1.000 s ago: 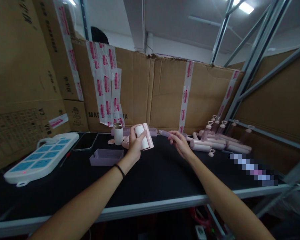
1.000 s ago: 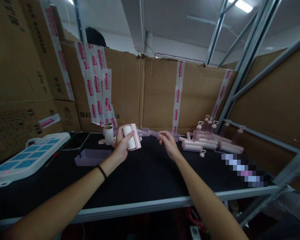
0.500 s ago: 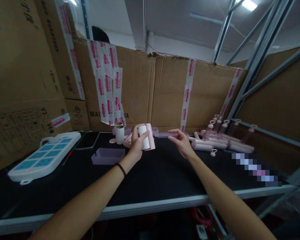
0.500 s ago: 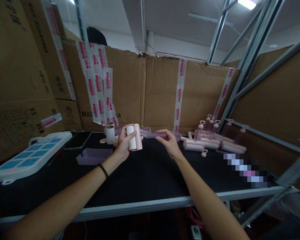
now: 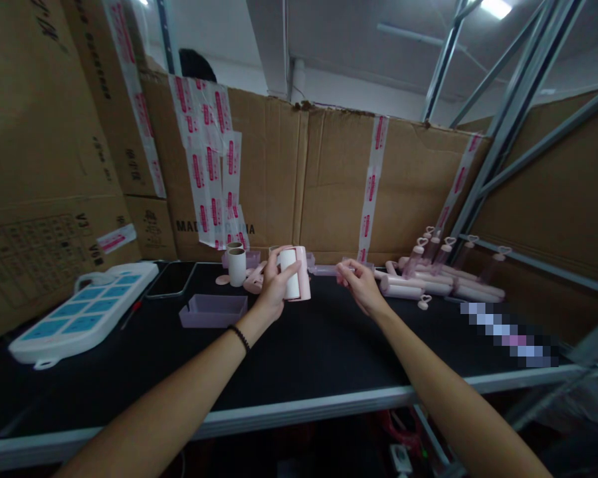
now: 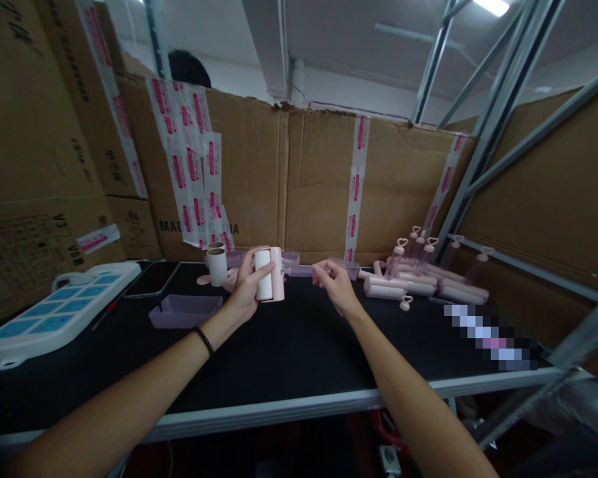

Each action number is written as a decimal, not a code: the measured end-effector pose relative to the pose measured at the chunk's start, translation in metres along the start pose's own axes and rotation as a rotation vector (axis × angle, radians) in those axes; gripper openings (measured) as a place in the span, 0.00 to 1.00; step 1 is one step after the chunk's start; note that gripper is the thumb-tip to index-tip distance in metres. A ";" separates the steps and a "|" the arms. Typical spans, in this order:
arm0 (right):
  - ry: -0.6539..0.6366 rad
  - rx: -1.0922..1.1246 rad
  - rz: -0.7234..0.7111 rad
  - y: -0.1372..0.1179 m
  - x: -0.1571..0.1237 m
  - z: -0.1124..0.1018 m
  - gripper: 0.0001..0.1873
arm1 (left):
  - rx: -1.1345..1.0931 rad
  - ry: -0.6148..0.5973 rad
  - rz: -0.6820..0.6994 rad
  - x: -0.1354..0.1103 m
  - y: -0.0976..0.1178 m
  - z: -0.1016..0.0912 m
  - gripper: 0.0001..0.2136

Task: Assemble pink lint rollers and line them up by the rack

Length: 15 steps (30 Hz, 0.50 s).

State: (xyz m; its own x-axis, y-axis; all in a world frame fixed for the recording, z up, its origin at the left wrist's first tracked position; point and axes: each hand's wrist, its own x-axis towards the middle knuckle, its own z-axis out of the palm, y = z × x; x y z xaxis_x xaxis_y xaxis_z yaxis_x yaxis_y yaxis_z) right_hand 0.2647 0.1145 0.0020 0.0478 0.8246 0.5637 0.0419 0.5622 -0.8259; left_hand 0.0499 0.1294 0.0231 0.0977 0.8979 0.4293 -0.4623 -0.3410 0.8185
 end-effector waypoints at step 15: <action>0.004 -0.012 -0.061 -0.002 -0.002 0.002 0.17 | 0.030 0.018 0.046 0.003 -0.004 -0.002 0.26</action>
State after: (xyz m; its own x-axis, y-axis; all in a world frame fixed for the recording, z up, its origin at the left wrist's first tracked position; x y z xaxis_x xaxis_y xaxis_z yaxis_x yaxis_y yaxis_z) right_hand 0.2622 0.1120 0.0024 0.0486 0.7886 0.6130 0.0569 0.6106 -0.7899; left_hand 0.0500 0.1344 0.0203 0.0611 0.8856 0.4604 -0.4394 -0.3903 0.8091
